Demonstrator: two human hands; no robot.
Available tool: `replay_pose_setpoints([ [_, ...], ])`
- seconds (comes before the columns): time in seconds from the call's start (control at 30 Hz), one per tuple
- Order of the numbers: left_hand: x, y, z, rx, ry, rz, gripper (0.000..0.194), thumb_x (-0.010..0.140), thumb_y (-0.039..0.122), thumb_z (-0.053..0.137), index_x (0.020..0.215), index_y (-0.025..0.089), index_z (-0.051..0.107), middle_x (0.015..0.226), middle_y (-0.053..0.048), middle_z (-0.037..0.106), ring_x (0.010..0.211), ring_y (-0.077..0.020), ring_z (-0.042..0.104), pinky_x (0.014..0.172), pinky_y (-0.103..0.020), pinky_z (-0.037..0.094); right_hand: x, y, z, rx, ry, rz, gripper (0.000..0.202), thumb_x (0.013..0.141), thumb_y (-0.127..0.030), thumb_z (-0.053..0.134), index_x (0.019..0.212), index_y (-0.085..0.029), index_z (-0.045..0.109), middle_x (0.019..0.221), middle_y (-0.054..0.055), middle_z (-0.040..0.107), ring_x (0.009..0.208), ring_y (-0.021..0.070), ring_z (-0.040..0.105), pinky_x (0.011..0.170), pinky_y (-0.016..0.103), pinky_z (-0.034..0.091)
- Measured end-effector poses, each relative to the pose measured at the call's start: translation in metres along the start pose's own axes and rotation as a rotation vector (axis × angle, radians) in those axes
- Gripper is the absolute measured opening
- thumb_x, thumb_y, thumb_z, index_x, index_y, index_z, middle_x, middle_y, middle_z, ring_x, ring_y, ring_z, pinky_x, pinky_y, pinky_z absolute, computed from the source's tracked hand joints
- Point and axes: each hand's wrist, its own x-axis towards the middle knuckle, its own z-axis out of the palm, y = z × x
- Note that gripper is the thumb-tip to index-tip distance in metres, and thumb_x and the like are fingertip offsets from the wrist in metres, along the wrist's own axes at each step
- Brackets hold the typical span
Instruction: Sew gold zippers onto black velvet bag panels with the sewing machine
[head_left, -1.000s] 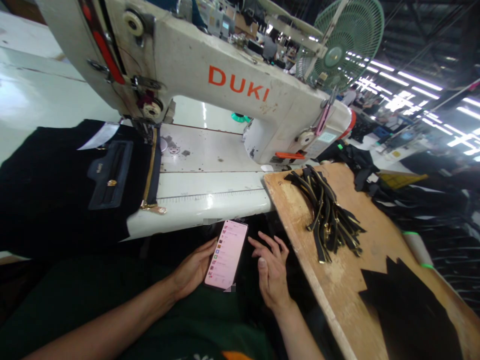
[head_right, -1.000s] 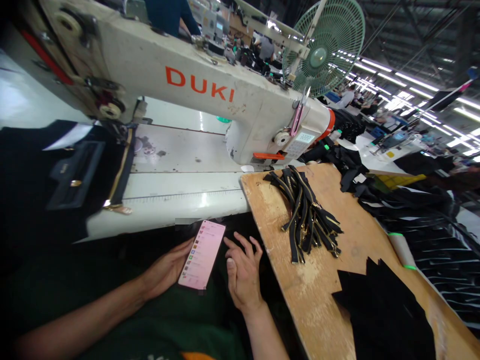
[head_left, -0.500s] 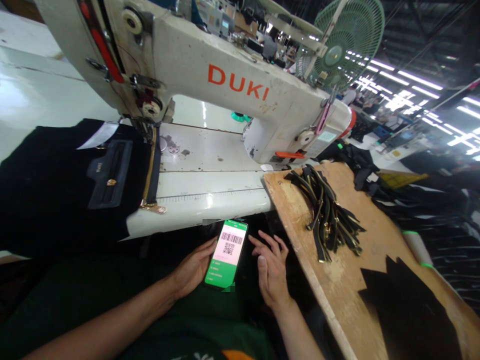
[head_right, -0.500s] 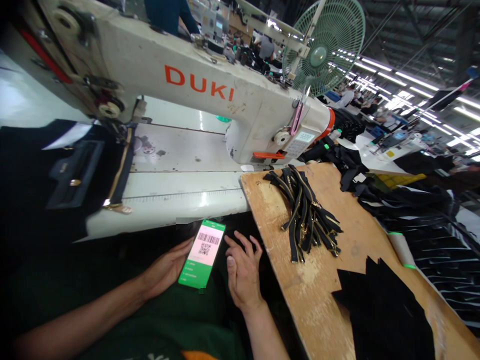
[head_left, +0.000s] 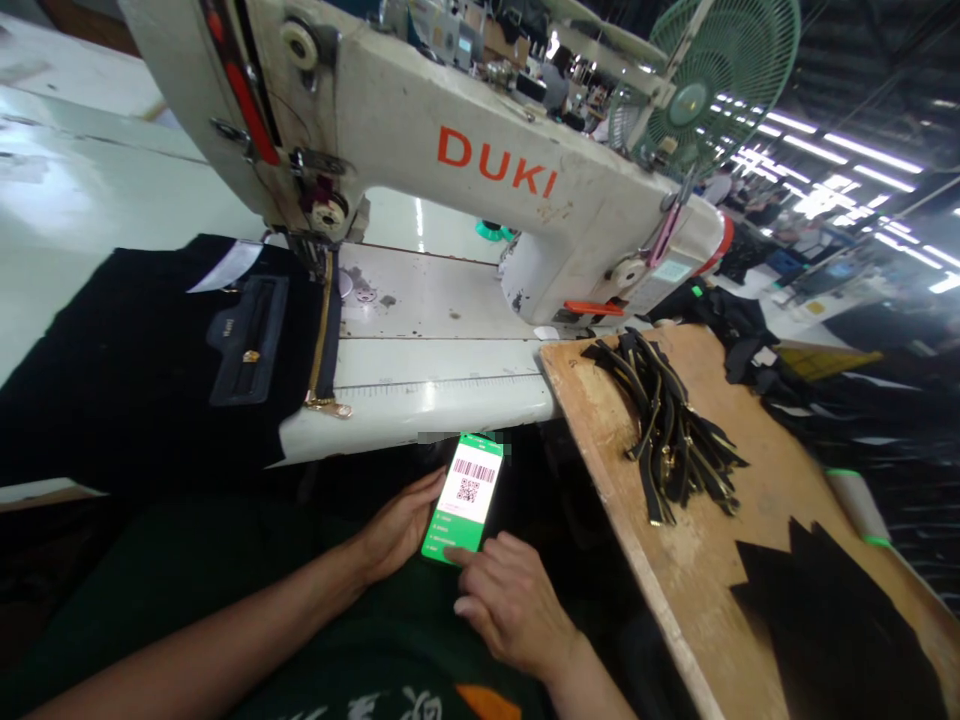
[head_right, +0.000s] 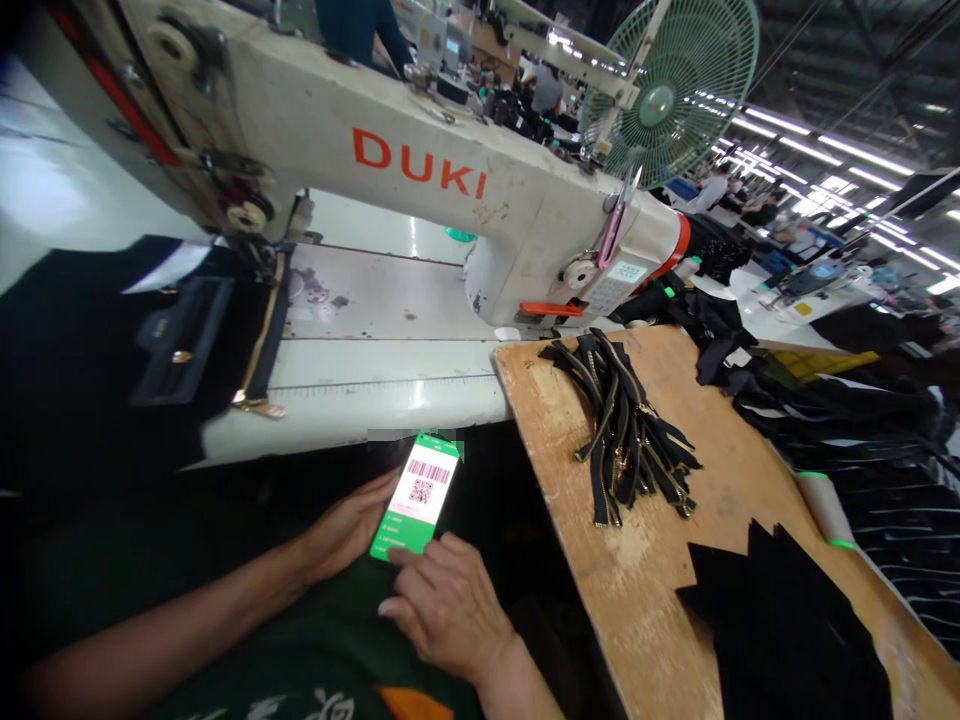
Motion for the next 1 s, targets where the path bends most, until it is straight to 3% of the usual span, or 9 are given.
replay_pose_setpoints([
  [0.23, -0.001, 0.000, 0.000, -0.002, 0.000, 0.000, 0.037, 0.102, 0.025, 0.059, 0.137, 0.015, 0.063, 0.130, -0.017, 0.070, 0.110, -0.0266, 0.069, 0.094, -0.038, 0.054, 0.000, -0.018, 0.011, -0.083, -0.136, -0.020, 0.059, 0.112, -0.046, 0.013, 0.085, -0.023, 0.060, 0.116, 0.000, 0.077, 0.070, 0.0160, 0.071, 0.061, 0.030, 0.045],
  [0.47, 0.000, 0.001, 0.000, -0.011, -0.003, -0.002, 0.037, 0.101, 0.025, 0.061, 0.136, 0.015, 0.064, 0.132, -0.017, 0.069, 0.113, -0.0285, 0.068, 0.095, -0.039, 0.054, 0.002, -0.024, 0.007, -0.198, -0.183, -0.012, 0.063, 0.111, -0.046, 0.007, 0.086, -0.023, 0.060, 0.123, -0.002, 0.075, 0.063, 0.0166, 0.069, 0.053, 0.034, 0.043],
  [0.7, -0.001, 0.002, 0.002, -0.018, 0.016, -0.007, 0.038, 0.096, 0.024, 0.068, 0.133, 0.014, 0.067, 0.128, -0.017, 0.071, 0.108, -0.0283, 0.071, 0.090, -0.036, 0.056, -0.009, -0.028, 0.014, -0.183, -0.089, 0.044, 0.058, 0.112, -0.042, 0.007, 0.090, -0.022, 0.058, 0.125, -0.001, 0.074, 0.069, 0.0154, 0.071, 0.062, 0.033, 0.045],
  [1.0, -0.001, 0.002, 0.003, -0.027, 0.031, -0.006, 0.036, 0.098, 0.022, 0.064, 0.133, 0.013, 0.066, 0.126, -0.019, 0.072, 0.104, -0.0283, 0.072, 0.086, -0.037, 0.059, -0.008, -0.021, 0.009, -0.124, -0.036, 0.079, 0.048, 0.113, -0.041, 0.016, 0.092, -0.022, 0.054, 0.125, 0.000, 0.074, 0.070, 0.0133, 0.069, 0.067, 0.031, 0.041],
])
